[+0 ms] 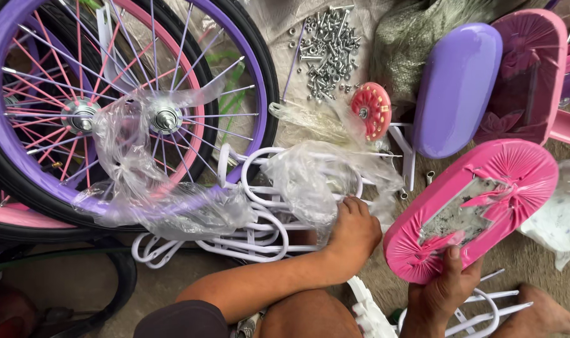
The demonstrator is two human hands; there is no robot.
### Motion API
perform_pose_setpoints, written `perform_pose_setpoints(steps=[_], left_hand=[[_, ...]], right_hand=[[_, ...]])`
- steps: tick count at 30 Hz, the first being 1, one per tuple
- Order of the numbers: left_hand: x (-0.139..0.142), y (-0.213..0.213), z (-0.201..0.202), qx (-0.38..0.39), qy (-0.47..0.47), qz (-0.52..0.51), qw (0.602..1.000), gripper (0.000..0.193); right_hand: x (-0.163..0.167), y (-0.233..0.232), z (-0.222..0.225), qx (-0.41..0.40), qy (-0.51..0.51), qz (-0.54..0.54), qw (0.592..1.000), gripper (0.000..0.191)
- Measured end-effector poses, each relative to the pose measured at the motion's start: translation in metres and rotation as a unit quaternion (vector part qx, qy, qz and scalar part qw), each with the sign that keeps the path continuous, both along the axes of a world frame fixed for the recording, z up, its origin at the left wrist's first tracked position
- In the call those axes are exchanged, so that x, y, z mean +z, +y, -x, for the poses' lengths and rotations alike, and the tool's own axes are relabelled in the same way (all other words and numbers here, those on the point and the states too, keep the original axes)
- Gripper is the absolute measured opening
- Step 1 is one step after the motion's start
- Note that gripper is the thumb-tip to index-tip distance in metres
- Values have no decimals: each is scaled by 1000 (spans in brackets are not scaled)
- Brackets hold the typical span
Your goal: The person sits on the floor assembling a children's bicycle. They unwrap plastic packaging, fit the pink seat onto the frame, pick screws from a pile of hardware, align the white basket and fender brackets, and tighten the parts using a screwdriver.
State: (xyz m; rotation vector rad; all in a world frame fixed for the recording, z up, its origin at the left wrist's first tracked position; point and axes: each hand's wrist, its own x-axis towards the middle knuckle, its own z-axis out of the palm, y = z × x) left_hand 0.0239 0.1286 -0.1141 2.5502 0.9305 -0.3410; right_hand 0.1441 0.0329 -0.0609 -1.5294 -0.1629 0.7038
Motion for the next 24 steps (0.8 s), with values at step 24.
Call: perform_pose_setpoints(steps=[24], left_hand=[[-109, 265, 24, 411, -204, -6, 889, 36]], right_hand=[[20, 21, 16, -4, 66, 3, 998, 63]])
